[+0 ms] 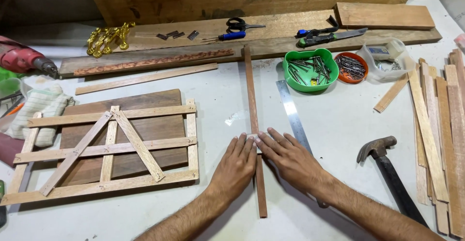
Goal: Measure and assemble a wooden frame structure using thin wood strips, a ruler, and a hammer.
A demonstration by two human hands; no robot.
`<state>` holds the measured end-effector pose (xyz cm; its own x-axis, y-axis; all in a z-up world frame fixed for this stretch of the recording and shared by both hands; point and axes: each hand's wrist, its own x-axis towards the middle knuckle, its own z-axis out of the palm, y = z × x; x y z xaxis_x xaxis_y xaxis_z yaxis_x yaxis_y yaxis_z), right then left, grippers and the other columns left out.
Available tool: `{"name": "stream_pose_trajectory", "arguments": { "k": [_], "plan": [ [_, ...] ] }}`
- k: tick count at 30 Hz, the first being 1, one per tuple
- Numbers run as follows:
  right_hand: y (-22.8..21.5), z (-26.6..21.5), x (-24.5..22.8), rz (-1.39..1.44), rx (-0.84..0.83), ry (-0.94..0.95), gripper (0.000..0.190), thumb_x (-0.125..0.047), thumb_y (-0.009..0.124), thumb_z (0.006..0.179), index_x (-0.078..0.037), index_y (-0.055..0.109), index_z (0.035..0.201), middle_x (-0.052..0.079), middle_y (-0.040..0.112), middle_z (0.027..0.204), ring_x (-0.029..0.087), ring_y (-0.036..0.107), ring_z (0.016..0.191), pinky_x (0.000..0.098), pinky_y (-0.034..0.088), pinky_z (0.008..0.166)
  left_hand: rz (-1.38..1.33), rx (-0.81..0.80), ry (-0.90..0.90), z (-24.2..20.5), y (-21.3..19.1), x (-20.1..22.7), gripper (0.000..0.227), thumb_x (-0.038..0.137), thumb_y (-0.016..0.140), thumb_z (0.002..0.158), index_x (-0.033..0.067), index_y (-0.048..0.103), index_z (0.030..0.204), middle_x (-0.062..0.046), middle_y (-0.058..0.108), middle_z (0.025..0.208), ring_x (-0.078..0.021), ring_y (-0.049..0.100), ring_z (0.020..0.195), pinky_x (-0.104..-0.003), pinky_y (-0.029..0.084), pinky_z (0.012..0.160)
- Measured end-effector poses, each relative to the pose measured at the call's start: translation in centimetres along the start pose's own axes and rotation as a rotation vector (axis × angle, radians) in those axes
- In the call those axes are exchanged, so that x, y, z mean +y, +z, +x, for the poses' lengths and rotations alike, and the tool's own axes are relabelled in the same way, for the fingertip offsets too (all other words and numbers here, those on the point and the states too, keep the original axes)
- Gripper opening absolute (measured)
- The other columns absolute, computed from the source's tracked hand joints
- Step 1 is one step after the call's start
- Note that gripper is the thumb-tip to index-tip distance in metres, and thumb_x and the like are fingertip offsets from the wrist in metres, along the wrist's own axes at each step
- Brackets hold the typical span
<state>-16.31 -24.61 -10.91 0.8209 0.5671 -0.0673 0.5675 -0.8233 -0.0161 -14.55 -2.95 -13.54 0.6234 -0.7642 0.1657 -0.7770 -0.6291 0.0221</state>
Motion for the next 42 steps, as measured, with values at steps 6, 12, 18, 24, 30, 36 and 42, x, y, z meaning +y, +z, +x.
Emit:
{"name": "stream_pose_trajectory", "arguments": {
  "k": [6,12,18,24,30,36,42],
  "plan": [
    [-0.6,4.0,2.9,0.037,0.025,0.080,0.066,-0.005,0.050,0.095,-0.015,0.030,0.157,0.005,0.028,0.165,0.027,0.022,0.152,0.0542,0.023,0.122,0.019,-0.002,-0.054,4.5,0.0,-3.4,0.047,-0.001,0.064,0.090,-0.0128,0.055,0.135,-0.030,0.055,0.142,-0.0413,0.048,0.139,-0.051,0.036,0.119],
    [-1.0,9.0,6.7,0.040,0.086,0.135,0.064,-0.002,0.051,0.095,-0.017,0.036,0.156,0.003,0.033,0.165,0.025,0.026,0.152,0.0542,0.027,0.122,0.016,0.073,-0.116,9.8,2.7,-8.3,0.047,-0.004,0.064,0.087,-0.0088,0.058,0.134,-0.025,0.058,0.142,-0.0380,0.050,0.136,-0.051,0.036,0.117],
    [-2.7,12.5,7.9,-0.016,0.093,0.197,0.061,-0.009,0.058,0.095,-0.014,0.041,0.154,0.003,0.035,0.165,0.027,0.030,0.153,0.0549,0.031,0.121,0.084,-0.063,-0.196,13.2,-0.6,-10.6,0.036,-0.005,0.063,0.093,-0.0056,0.063,0.129,-0.020,0.061,0.140,-0.0326,0.051,0.140,-0.048,0.036,0.123],
    [-0.1,11.8,7.9,-0.046,0.168,0.196,0.056,-0.011,0.048,0.101,-0.015,0.040,0.157,0.002,0.036,0.165,0.025,0.031,0.152,0.0550,0.029,0.122,-0.076,0.118,-0.126,11.9,0.7,-10.9,0.039,-0.011,0.056,0.090,-0.0061,0.061,0.129,-0.022,0.058,0.143,-0.0360,0.051,0.137,-0.045,0.038,0.119],
    [-1.7,6.4,4.0,0.062,0.073,0.166,0.055,-0.019,0.049,0.100,-0.014,0.038,0.154,0.006,0.033,0.163,0.026,0.027,0.151,0.0542,0.023,0.122,-0.204,0.036,-0.061,7.6,0.7,-7.5,0.051,-0.014,0.052,0.091,-0.0004,0.056,0.140,-0.021,0.055,0.147,-0.0368,0.049,0.139,-0.047,0.038,0.119],
    [-0.4,1.1,0.8,0.066,0.012,0.042,0.061,-0.010,0.049,0.096,-0.011,0.034,0.155,0.010,0.032,0.163,0.028,0.023,0.151,0.0541,0.021,0.121,-0.130,-0.020,0.028,1.9,-1.9,-2.0,0.052,-0.002,0.060,0.090,-0.0068,0.050,0.141,-0.026,0.050,0.149,-0.0391,0.044,0.141,-0.053,0.033,0.118],
    [-0.1,0.5,0.9,0.102,0.028,-0.001,0.061,-0.005,0.051,0.096,-0.007,0.034,0.155,0.012,0.032,0.163,0.029,0.023,0.151,0.0548,0.021,0.121,-0.163,-0.009,0.064,0.9,-2.1,-1.6,0.052,-0.007,0.061,0.089,-0.0124,0.052,0.139,-0.030,0.052,0.146,-0.0385,0.044,0.143,-0.053,0.034,0.118]
  ]
}}
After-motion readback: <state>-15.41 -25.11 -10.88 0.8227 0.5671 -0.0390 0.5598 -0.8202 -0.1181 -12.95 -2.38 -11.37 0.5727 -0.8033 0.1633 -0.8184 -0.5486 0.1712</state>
